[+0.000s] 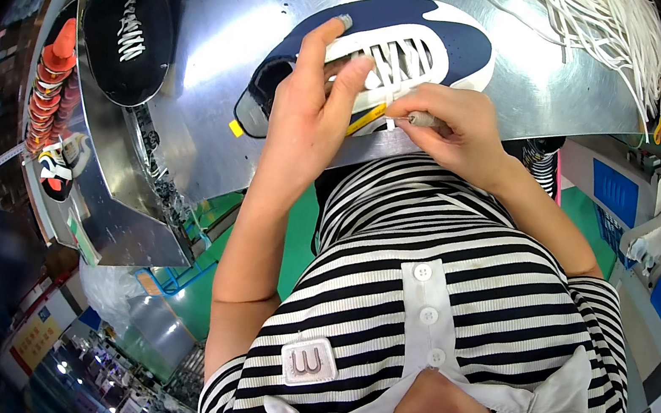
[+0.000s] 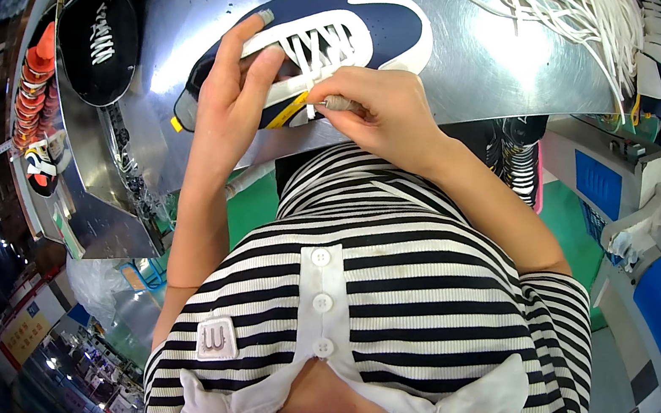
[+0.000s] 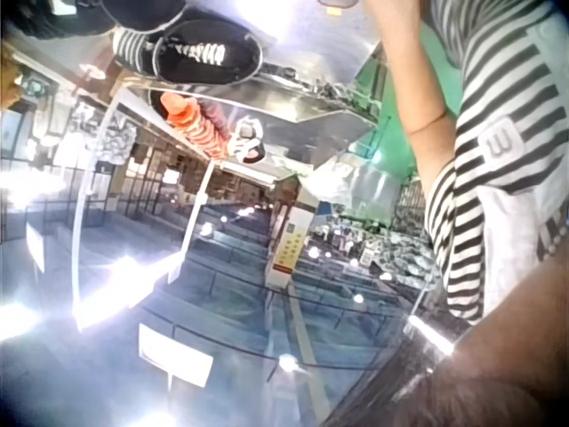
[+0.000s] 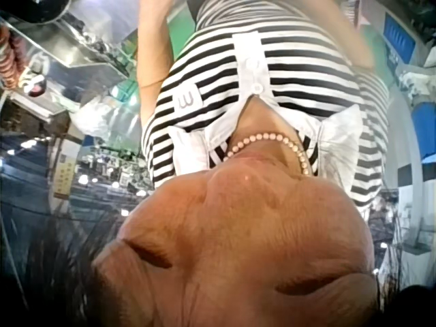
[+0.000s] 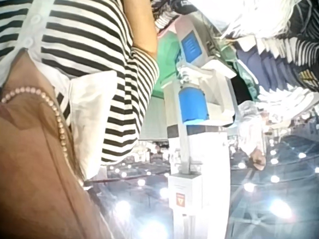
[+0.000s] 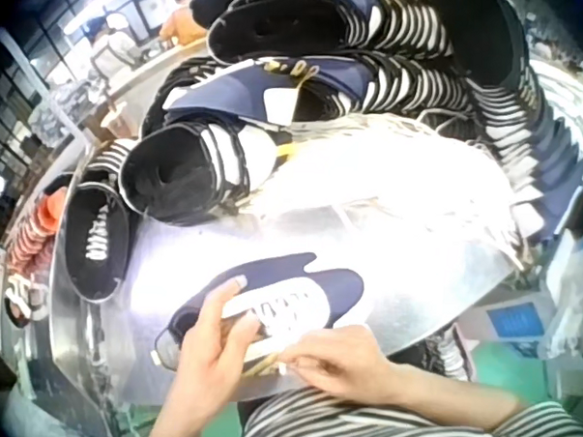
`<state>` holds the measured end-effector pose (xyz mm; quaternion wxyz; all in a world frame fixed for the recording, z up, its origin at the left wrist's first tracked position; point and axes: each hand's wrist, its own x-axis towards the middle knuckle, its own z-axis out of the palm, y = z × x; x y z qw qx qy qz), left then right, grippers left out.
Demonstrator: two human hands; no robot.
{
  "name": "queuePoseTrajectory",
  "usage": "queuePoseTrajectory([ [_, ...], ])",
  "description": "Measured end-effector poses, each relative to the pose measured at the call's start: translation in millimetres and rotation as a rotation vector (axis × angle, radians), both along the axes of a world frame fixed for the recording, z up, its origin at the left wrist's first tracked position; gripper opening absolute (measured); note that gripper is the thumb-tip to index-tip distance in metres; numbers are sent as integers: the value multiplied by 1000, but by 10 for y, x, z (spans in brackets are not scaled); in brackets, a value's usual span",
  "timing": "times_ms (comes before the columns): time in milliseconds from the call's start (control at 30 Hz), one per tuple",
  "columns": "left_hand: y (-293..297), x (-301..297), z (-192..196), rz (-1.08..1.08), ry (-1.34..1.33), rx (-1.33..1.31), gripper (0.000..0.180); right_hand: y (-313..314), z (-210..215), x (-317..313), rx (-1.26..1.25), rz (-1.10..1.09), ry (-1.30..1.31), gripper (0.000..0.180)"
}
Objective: The person laces a blue and white shoe by hand, threading white laces through the eyelets and pulling them tight. The person repeatedly picks up shoes from a pile on the metal table, laces them, and places them back down.
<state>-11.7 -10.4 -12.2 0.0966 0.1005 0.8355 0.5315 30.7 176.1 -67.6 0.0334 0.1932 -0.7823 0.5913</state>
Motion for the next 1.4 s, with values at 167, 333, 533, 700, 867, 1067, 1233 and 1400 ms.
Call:
queuePoseTrajectory([
  [167, 17, -280, -165, 169, -116, 186, 33, -167, 267, 116, -120, 209, 6, 14],
  [333, 84, -300, -168, 176, -63, 136, 33, -172, 373, 258, -245, 396, -132, 13],
  [533, 73, -282, -112, 147, -65, 71, 34, -203, 329, 169, 22, 201, 164, 14],
  [700, -92, -92, 127, -14, 9, -90, 40, -76, 142, -9, -144, -52, -100, 22],
  [867, -212, 291, 67, -17, 185, -186, 44, 82, 270, 109, -56, -202, -400, 19],
  [1067, -170, 184, -37, -67, 435, -241, 27, -198, 275, -37, 76, -178, -484, 17],
  [1233, -153, -4, -13, -137, 484, -252, 16, -210, 396, -180, -389, -149, -545, 13],
  [1400, -167, 125, 160, -134, 256, -444, 24, -236, 184, -272, -361, -221, -425, 16],
])
